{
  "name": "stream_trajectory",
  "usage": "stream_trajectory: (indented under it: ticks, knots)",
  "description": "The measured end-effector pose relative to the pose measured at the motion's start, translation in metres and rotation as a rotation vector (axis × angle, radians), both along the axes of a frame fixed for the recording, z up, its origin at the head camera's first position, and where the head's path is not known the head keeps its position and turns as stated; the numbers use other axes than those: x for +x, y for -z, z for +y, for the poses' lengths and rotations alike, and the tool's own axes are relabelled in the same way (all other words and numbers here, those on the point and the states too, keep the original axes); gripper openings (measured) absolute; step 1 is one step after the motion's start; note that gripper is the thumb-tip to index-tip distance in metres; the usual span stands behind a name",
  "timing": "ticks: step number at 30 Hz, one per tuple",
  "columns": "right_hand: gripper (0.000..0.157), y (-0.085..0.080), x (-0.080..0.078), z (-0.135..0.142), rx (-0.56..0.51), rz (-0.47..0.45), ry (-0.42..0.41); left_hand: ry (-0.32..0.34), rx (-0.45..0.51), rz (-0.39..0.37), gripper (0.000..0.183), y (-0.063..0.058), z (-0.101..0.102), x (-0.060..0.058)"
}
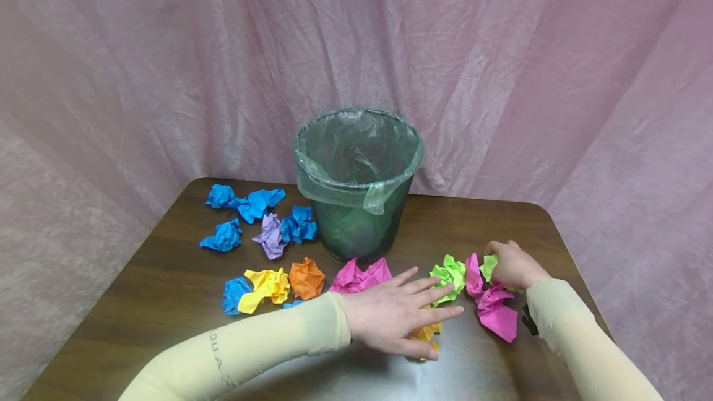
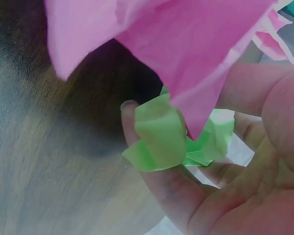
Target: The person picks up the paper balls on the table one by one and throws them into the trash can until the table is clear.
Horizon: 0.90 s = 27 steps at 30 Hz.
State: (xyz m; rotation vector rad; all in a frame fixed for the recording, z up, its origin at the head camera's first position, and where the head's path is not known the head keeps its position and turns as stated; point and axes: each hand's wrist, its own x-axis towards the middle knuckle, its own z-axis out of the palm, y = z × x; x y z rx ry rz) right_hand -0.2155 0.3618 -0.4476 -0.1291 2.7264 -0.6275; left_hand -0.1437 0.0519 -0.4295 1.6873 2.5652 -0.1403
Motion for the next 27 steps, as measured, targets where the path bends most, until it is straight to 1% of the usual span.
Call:
stream_trajectory:
  ticks: [4, 8, 15, 20, 27]
  knots:
    - [0.049, 0.0009, 0.0014, 0.0007, -0.02, 0.013, -0.004, 0.004, 0.004, 0.011, 0.078, 0.0017, 0.0006, 0.001]
    - [0.046, 0.002, 0.0018, 0.0015, -0.023, 0.03, -0.009, 0.005, 0.008, 0.011, 0.078, 0.0024, 0.0004, 0.0009]
    - [0.04, -0.0025, 0.0026, -0.0003, -0.002, 0.124, -0.034, 0.003, 0.006, -0.006, 0.078, 0.0022, -0.0004, -0.0005]
    - [0.041, -0.0048, 0.0015, 0.0012, 0.012, 0.202, -0.049, 0.004, 0.007, 0.003, 0.078, 0.0022, -0.0003, -0.0001]
    - [0.04, -0.0065, -0.0031, 0.0039, 0.013, 0.257, -0.04, 0.002, 0.0, 0.005, 0.078, 0.0009, 0.0, 0.0004]
